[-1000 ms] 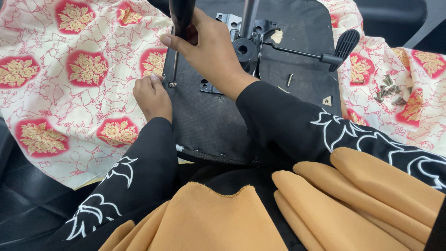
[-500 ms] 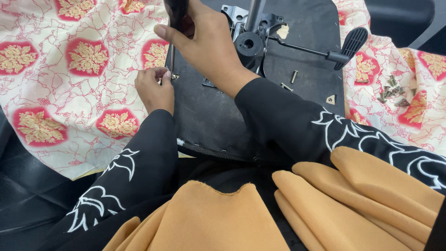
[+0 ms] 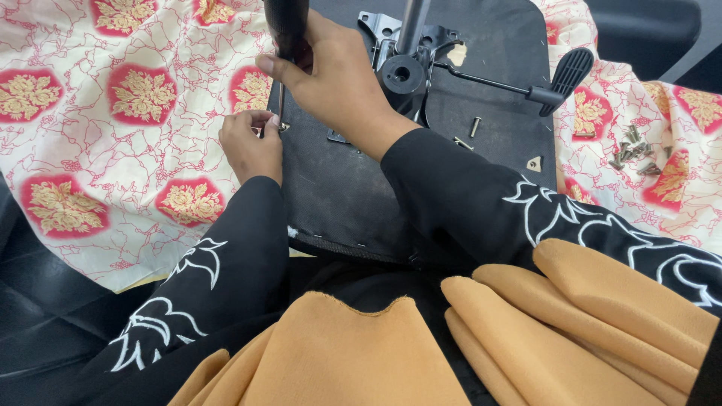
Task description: The person uses a screwdriver to tighten screws into the underside of an office chair seat, securing the central gas-lift mechanism. The person works methodically, moving from one screw to the next.
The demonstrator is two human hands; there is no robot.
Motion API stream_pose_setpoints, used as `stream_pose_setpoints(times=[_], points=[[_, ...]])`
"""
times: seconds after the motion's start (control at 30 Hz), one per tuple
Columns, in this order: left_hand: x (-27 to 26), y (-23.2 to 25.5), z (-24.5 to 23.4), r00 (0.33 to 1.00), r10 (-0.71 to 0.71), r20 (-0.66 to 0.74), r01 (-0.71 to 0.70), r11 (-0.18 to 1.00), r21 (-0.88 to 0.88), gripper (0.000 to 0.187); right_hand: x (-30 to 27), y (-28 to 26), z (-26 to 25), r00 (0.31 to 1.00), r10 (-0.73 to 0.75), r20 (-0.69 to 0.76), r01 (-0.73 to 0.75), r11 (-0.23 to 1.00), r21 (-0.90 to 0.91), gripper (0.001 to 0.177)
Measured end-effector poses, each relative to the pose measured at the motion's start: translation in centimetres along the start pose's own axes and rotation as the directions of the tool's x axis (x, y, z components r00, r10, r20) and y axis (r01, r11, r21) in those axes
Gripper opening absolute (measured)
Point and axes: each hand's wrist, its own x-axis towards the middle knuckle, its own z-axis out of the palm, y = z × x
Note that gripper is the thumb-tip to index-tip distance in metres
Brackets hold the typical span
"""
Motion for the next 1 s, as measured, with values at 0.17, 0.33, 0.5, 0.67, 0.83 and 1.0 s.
stream_pose_setpoints(times=[0.17, 0.33, 0.5, 0.67, 0.83, 1.0], points=[[0.0, 0.0, 0.1, 1.000, -0.017, 0.002, 0.017, 1.000, 0.001, 0.007, 0.1, -0.1, 0.0, 0.999, 0.041, 0.025, -0.040, 0.999, -0.025, 0.032], [0.0, -0.1, 0.1, 0.999, -0.036, 0.010, 0.036, 0.999, -0.002, 0.009, 0.4, 0.0, 0.0, 0.998, 0.007, 0.055, -0.006, 1.000, -0.018, 0.033], [0.0, 0.0, 0.1, 0.999, -0.037, 0.003, 0.038, 0.999, -0.008, 0.009, 1.1, -0.1, 0.4, 0.994, -0.054, 0.097, 0.053, 0.999, 0.011, 0.032], [0.0, -0.1, 0.1, 1.000, -0.027, -0.002, 0.027, 1.000, 0.004, 0.011, 1.4, 0.0, 0.4, 0.994, -0.048, 0.098, 0.045, 0.999, 0.031, 0.032], [0.0, -0.3, 0.3, 1.000, -0.016, -0.013, 0.016, 1.000, -0.004, 0.010, 1.5, 0.1, 0.5, 0.994, -0.049, 0.103, 0.051, 0.999, -0.014, 0.034], [-0.1, -0.4, 0.3, 1.000, -0.014, -0.017, 0.014, 1.000, -0.007, 0.012, 1.5, 0.1, 0.6, 0.993, -0.066, 0.100, 0.072, 0.996, -0.053, 0.036]])
